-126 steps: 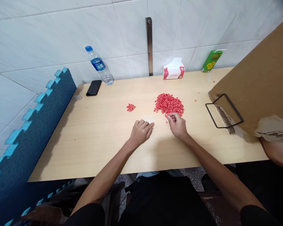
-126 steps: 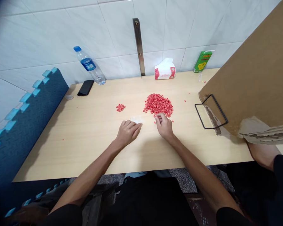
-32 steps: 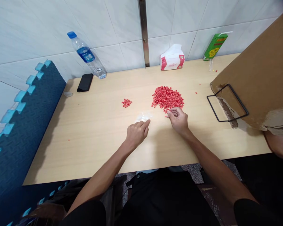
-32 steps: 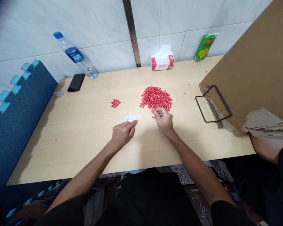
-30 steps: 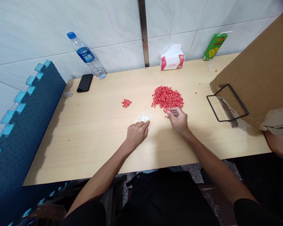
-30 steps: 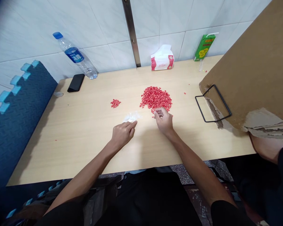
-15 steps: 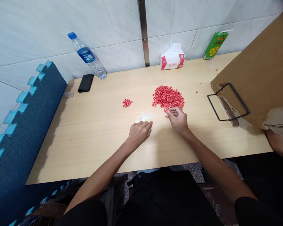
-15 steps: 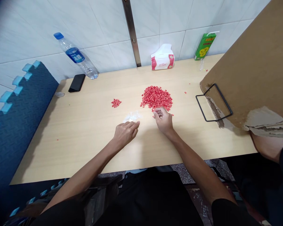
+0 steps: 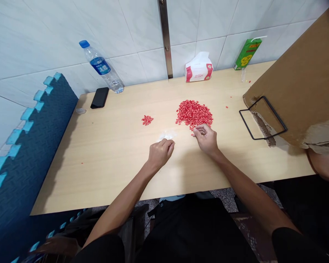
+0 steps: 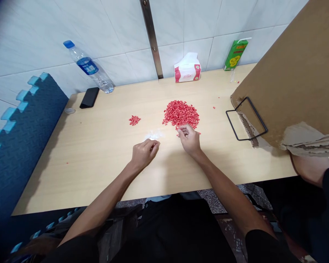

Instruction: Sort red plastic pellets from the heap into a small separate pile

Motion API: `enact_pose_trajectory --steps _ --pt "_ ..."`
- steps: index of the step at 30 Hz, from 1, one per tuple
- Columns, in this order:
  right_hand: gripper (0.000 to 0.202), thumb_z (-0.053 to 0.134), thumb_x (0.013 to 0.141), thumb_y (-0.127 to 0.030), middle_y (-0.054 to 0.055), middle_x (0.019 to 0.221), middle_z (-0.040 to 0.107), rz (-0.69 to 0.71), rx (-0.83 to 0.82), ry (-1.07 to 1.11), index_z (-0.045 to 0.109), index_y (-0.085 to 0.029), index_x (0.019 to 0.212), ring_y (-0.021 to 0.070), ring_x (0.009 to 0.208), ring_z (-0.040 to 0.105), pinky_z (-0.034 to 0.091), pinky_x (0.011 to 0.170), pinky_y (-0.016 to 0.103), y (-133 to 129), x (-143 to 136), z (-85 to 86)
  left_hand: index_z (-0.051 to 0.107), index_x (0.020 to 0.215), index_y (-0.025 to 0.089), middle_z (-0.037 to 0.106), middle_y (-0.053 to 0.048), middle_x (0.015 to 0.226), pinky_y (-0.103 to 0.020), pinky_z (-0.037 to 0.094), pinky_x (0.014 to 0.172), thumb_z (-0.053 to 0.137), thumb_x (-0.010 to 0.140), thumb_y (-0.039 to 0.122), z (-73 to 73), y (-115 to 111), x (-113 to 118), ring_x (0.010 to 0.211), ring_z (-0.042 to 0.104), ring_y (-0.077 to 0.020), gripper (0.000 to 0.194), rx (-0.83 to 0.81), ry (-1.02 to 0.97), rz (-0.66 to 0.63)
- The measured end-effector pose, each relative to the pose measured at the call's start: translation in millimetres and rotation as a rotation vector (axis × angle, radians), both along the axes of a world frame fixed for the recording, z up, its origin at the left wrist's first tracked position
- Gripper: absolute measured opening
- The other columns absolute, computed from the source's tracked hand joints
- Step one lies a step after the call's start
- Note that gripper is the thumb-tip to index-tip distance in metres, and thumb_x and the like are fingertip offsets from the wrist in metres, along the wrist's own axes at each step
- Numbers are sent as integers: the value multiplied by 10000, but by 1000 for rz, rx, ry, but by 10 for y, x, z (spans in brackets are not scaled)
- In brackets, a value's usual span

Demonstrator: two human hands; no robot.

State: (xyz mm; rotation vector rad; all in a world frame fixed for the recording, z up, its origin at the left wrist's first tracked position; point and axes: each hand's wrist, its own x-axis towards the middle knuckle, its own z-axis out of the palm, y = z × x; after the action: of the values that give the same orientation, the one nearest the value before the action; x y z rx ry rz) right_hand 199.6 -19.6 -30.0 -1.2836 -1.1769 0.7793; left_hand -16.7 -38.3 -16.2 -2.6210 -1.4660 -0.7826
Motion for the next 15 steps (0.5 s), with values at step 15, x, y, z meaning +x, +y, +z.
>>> enact_pose_trajectory --steps 15 --pt "319 655 796 -435 42 818 702 406 -168 444 589 -181 975 165 691 698 564 728 351 -122 -87 106 575 821 186 579 7 740 -210 390 588 481 863 206 105 37 -3 616 509 -85 105 -268 -290 -30"
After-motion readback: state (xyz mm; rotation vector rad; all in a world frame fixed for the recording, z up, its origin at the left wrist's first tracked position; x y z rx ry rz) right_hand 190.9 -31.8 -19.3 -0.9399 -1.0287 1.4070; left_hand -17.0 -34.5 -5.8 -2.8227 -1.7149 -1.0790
